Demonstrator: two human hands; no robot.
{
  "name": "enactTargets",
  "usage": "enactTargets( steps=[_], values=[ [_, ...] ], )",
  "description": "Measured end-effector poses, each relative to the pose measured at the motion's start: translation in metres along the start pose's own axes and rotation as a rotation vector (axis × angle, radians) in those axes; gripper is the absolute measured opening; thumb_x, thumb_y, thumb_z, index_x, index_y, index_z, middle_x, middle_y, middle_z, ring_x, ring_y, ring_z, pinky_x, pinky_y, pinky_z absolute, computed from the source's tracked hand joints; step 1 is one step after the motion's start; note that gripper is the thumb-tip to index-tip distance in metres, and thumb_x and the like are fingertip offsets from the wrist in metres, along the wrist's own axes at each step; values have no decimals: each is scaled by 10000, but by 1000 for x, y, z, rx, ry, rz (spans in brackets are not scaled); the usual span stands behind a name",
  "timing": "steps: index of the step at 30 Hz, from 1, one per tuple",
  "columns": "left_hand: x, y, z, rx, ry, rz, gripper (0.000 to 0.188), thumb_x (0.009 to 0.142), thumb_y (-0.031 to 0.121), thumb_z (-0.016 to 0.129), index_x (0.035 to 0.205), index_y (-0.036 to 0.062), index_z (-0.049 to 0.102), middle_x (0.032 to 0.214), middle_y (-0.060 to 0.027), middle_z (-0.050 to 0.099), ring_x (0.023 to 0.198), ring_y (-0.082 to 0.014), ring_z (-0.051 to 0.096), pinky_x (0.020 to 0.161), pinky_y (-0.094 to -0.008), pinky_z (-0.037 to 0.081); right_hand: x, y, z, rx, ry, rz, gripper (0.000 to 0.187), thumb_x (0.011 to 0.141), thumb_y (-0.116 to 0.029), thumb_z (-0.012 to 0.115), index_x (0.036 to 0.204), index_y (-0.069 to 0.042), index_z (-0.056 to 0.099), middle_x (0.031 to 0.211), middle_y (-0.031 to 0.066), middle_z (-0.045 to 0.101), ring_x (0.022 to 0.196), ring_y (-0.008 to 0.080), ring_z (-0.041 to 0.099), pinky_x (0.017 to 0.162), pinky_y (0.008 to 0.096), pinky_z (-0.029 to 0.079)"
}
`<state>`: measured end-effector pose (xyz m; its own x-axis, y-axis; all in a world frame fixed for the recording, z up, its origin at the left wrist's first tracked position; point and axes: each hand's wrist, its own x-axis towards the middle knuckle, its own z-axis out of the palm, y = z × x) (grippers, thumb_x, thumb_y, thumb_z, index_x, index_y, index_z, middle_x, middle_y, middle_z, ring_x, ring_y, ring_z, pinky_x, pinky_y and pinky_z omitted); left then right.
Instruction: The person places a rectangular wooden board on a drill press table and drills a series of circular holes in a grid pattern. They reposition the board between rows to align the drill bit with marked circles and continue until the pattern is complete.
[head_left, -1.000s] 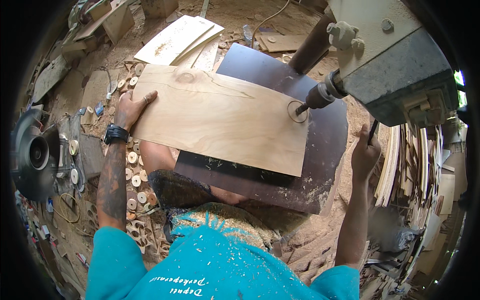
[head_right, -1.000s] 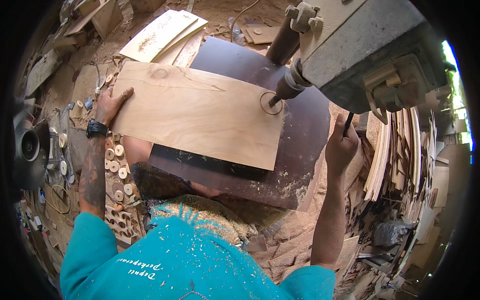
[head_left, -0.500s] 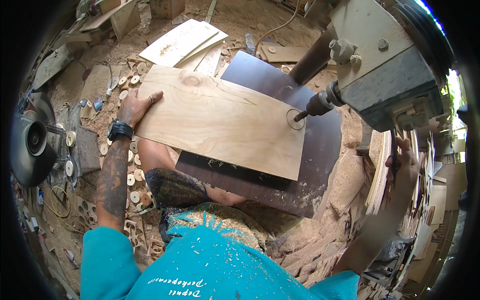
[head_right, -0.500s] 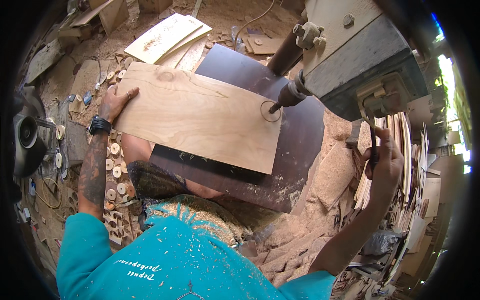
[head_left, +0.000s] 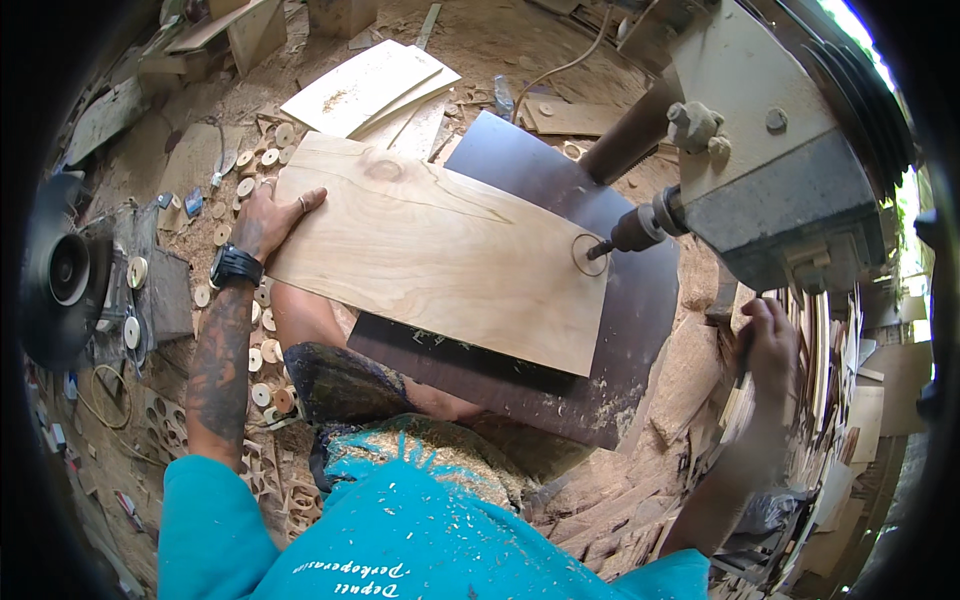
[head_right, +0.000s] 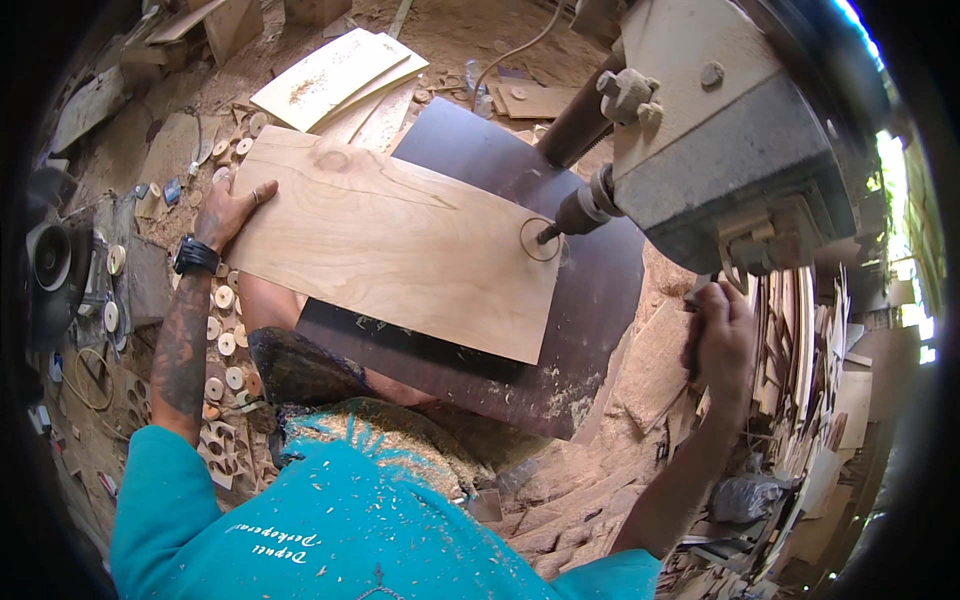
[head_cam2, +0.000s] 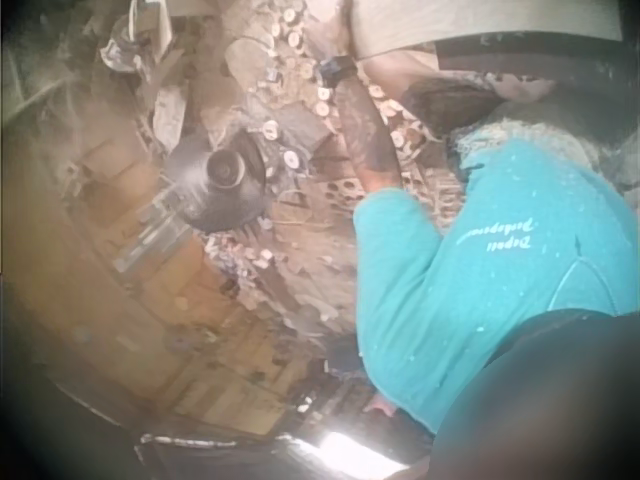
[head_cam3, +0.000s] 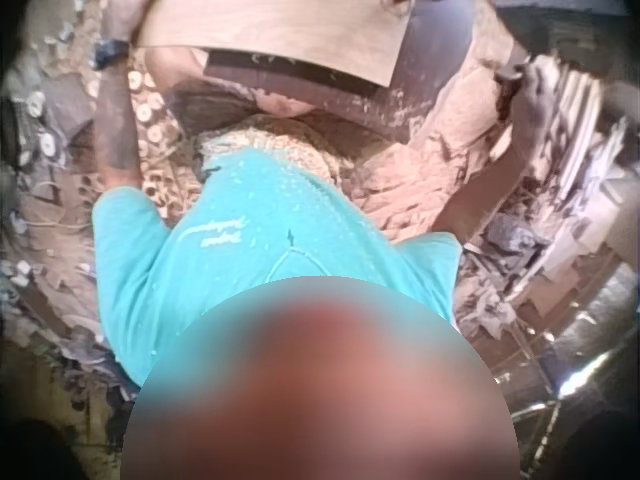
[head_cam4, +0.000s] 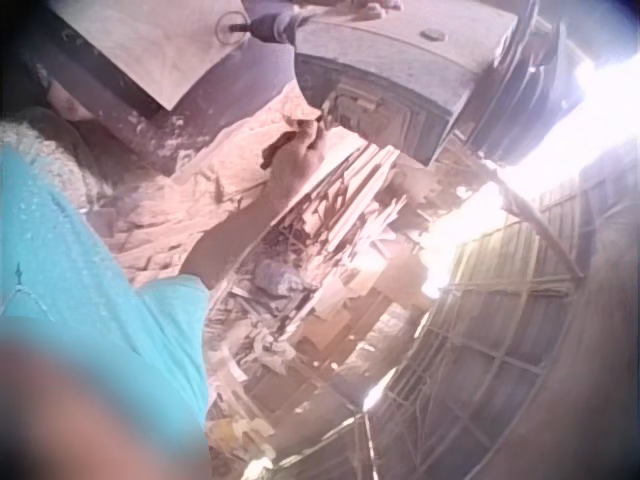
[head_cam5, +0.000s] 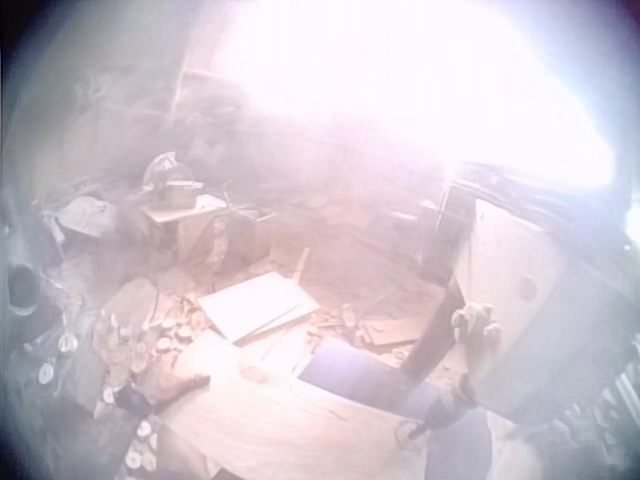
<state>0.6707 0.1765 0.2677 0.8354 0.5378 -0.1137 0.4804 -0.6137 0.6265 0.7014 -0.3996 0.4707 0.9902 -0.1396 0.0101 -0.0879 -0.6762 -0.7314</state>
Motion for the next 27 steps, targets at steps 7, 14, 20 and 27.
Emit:
enactTargets(
  steps=[7,14,20,27],
  values=[
    [-8,-1,1,-10,48,16,984,685,732,764,1174,-114,645,1065,-280,703,986,-361,708,888,-416,552,33,72,73,286,300,-105,464,1047,-378,559,693,-92,467,555,-37,400,452,47,376,414,245,281],
    [-10,5,-3,-64,-62,-45,935,736,662,779,1263,-87,592,1070,-243,708,916,-294,718,848,-380,561,34,68,92,314,408,-135,492,1047,-294,553,624,-70,442,554,-37,380,465,44,350,424,243,251],
    [-16,8,-2,-94,-3,0,935,683,677,809,1162,-103,620,1014,-239,717,831,-283,728,775,-374,582,41,74,103,327,456,-140,465,1040,-307,557,647,-83,448,559,-46,348,465,37,321,423,251,228],
    [-13,0,-1,-27,8,3,862,730,611,813,1233,-61,615,1042,-213,723,869,-266,725,822,-370,569,30,64,82,327,344,-77,477,1048,-319,547,649,-63,492,533,-51,376,418,33,337,386,233,244]
  ],
)
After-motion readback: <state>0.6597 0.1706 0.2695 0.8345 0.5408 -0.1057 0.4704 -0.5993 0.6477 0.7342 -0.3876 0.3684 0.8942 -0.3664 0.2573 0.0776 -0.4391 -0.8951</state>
